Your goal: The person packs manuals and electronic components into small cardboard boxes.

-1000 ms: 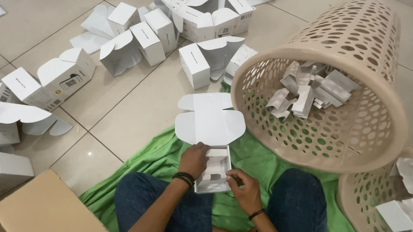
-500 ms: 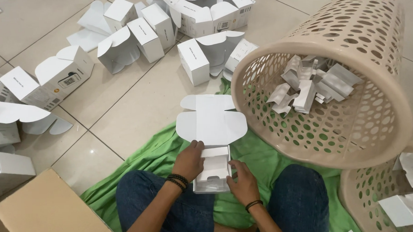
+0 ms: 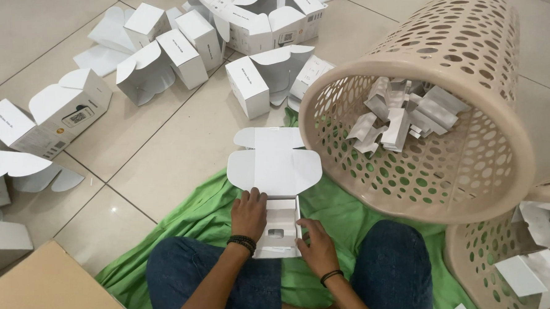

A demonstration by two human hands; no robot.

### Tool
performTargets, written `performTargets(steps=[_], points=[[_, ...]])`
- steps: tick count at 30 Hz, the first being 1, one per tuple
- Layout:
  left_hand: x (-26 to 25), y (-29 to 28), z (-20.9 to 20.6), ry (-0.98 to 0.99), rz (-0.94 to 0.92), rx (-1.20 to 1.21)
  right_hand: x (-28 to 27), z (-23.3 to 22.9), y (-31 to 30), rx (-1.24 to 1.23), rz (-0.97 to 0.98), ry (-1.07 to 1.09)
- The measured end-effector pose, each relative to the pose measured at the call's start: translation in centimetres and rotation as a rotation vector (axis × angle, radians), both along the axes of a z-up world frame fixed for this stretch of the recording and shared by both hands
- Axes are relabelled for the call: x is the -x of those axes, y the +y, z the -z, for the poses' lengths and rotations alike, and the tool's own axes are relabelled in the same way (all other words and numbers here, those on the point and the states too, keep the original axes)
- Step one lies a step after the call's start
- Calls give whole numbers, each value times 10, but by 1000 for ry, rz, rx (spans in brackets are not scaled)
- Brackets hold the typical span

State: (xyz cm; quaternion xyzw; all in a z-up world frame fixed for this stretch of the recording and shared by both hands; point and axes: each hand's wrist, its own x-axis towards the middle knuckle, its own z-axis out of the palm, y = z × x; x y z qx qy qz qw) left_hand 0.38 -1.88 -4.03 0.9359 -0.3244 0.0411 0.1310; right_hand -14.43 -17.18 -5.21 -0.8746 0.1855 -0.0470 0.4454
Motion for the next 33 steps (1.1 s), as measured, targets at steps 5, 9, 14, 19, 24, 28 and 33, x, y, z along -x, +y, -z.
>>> performTargets(steps=[5,9,14,19,24,28,33], points=[[0,1,7,-2,-26,37,-4,-11,6,-17,50,35],[-1,6,0,70,-87,170,-8,-6,9,93,36,-136],[-7,7,11,158,-137,170,-9,-5,10,87,24,-156],[-18,1,17,164,-143,137,-5,4,13,70,56,-36],[-22,5,9,201,-118,130,-10,23,21,136,18,130],[-21,3,11,170,-100,130,-26,26,32,358,-50,327],[-23,3,22,164,-128,62,-42,-18,41,316,-27,462]])
